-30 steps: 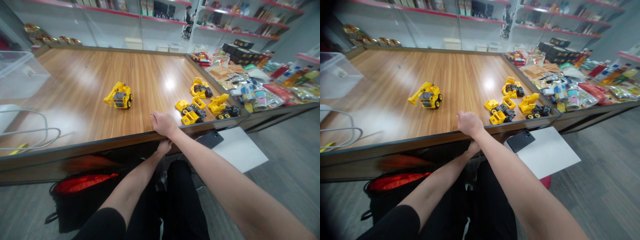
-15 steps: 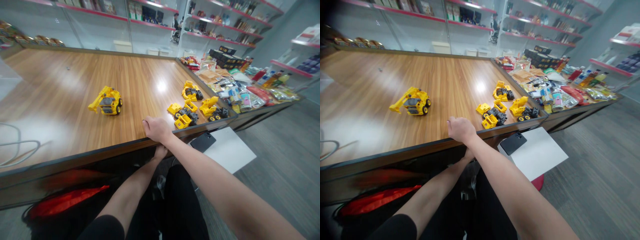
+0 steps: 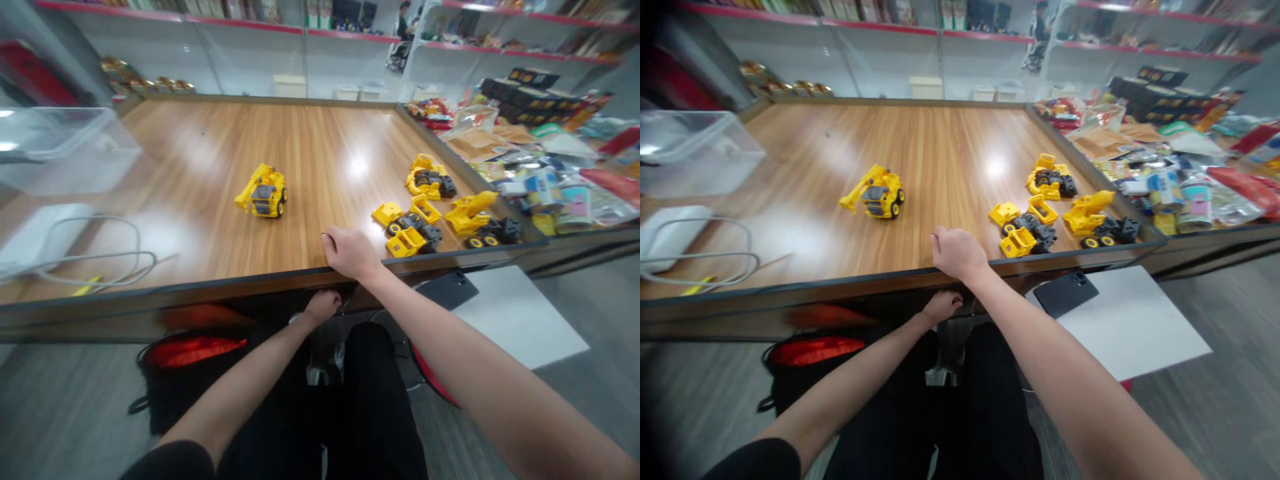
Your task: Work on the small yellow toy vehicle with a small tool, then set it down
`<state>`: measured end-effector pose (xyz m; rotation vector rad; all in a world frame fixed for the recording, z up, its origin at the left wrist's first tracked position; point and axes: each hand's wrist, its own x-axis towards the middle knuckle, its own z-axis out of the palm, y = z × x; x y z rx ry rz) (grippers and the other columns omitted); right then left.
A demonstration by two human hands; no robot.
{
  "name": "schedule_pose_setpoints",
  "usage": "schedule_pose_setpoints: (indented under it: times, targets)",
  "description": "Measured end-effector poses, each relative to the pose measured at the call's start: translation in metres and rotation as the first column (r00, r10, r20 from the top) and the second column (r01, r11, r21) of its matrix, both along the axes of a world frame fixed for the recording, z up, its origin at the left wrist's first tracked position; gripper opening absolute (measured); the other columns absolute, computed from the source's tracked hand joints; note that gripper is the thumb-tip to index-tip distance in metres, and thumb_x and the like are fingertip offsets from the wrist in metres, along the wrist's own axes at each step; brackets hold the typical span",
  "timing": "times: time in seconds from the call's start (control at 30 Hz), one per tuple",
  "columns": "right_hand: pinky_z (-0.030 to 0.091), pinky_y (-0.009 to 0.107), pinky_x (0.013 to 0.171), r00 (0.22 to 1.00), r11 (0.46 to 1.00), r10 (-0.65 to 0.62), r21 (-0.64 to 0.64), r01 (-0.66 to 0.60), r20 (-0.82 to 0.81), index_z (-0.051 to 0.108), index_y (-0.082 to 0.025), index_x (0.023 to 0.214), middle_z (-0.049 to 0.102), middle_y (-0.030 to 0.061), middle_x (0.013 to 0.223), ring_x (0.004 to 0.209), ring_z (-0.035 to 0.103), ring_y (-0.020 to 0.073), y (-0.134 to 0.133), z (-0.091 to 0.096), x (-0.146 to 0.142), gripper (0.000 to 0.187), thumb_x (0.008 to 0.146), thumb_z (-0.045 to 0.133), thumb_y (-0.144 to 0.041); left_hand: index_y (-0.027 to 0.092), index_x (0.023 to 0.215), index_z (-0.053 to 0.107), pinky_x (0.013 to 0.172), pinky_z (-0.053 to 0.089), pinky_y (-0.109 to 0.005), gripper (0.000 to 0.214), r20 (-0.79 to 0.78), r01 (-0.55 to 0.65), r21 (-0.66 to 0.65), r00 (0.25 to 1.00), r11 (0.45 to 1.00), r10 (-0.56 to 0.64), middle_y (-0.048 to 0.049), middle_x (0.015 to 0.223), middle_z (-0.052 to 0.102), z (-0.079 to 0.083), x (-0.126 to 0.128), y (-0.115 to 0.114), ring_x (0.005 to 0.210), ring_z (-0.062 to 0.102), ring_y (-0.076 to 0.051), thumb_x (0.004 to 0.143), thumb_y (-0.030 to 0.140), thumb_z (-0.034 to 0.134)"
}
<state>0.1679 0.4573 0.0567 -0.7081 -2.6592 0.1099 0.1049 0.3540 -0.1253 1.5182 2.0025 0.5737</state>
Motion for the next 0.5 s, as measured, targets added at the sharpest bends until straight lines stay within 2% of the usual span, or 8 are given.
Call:
schedule_pose_setpoints:
  times: [0.07,0.13,0.2,0.23,0.27,0.33,0.4,0.5]
  targets:
    - [0.035,0.029,0.063,0.99,0.995,0.095,0.048,-0.091,-0.102,0.062,-0.015,0.088,0.067,0.009,0.079,0.071,0.06,0.0181,-0.008,-0.012,0.009,0.037,0.1,0.034,-0.036,0.017,0.117,0.059,0.087,0.053,-0.043,0.031,-0.069,-0.045,-0.059,0.997,0.997,0.041,-0.0098,0.12,0.061,0.007,-0.028,-0.047,0.102,0.061,-0.022,0.091,0.034,0.056]
    - [0.036,0.029,0.064,0.935,0.944,0.33,0.043,-0.328,-0.131,0.063,-0.017,0.081,0.064,0.0069,0.072,0.07,0.059,0.0175,-0.031,-0.037,0.018,0.04,0.098,0.039,-0.044,0.016,0.114,0.061,0.092,0.05,-0.047,0.031,-0.142,-0.103,-0.098,0.986,0.99,0.088,-0.0099,0.119,0.062,0.021,-0.049,-0.103,0.106,0.06,-0.024,0.089,0.035,0.059]
    - [0.038,0.028,0.067,0.837,0.827,0.537,-0.128,-0.547,-0.104,0.061,-0.019,0.07,0.063,0.0044,0.067,0.07,0.059,0.0163,-0.064,-0.071,0.019,0.044,0.096,0.044,-0.051,0.021,0.108,0.066,0.102,0.042,-0.048,0.027,-0.217,-0.163,-0.105,0.967,0.981,0.137,-0.0095,0.122,0.063,0.035,-0.055,-0.158,0.118,0.055,-0.028,0.084,0.033,0.063]
    - [0.04,0.027,0.069,0.818,0.773,0.57,-0.284,-0.567,-0.083,0.062,-0.02,0.071,0.065,0.0041,0.07,0.072,0.061,0.0159,-0.082,-0.088,0.013,0.044,0.093,0.047,-0.054,0.023,0.111,0.067,0.107,0.037,-0.049,0.029,-0.256,-0.196,-0.098,0.952,0.976,0.165,-0.0094,0.129,0.06,0.04,-0.052,-0.182,0.126,0.049,-0.03,0.083,0.032,0.062]
    - [0.042,0.026,0.071,0.856,0.755,0.512,-0.438,-0.489,-0.073,0.064,-0.02,0.072,0.068,0.0042,0.074,0.076,0.063,0.0162,-0.099,-0.106,0.003,0.042,0.09,0.052,-0.056,0.023,0.118,0.064,0.11,0.032,-0.051,0.035,-0.299,-0.242,-0.084,0.932,0.967,0.207,-0.0106,0.139,0.053,0.043,-0.046,-0.203,0.135,0.039,-0.032,0.084,0.029,0.059]
    - [0.045,0.027,0.075,0.91,0.772,0.41,-0.506,-0.385,-0.067,0.069,-0.019,0.088,0.071,0.0077,0.089,0.085,0.066,0.019,-0.127,-0.135,-0.033,0.038,0.094,0.049,-0.052,0.023,0.134,0.053,0.109,0.03,-0.057,0.052,-0.376,-0.328,-0.062,0.883,0.943,0.283,-0.0127,0.154,0.033,0.041,-0.027,-0.233,0.143,0.022,-0.037,0.082,0.027,0.058]
    - [0.046,0.031,0.083,0.948,0.774,0.314,-0.562,-0.292,-0.061,0.068,-0.019,0.107,0.071,0.0109,0.104,0.096,0.066,0.0231,-0.144,-0.154,-0.079,0.038,0.092,0.052,-0.05,0.027,0.134,0.053,0.107,0.028,-0.062,0.058,-0.47,-0.447,-0.004,0.791,0.895,0.393,-0.0095,0.159,0.021,0.031,-0.011,-0.248,0.145,0.012,-0.041,0.077,0.025,0.062]
    - [0.046,0.033,0.09,0.962,0.714,0.27,-0.663,-0.225,-0.036,0.07,-0.021,0.111,0.072,0.0092,0.108,0.104,0.065,0.0267,-0.16,-0.169,-0.143,0.043,0.083,0.062,-0.054,0.027,0.119,0.064,0.109,0.024,-0.061,0.043,-0.52,-0.543,0.025,0.71,0.84,0.474,-0.0088,0.158,0.025,0.019,-0.01,-0.255,0.145,0.013,-0.041,0.075,0.025,0.064]
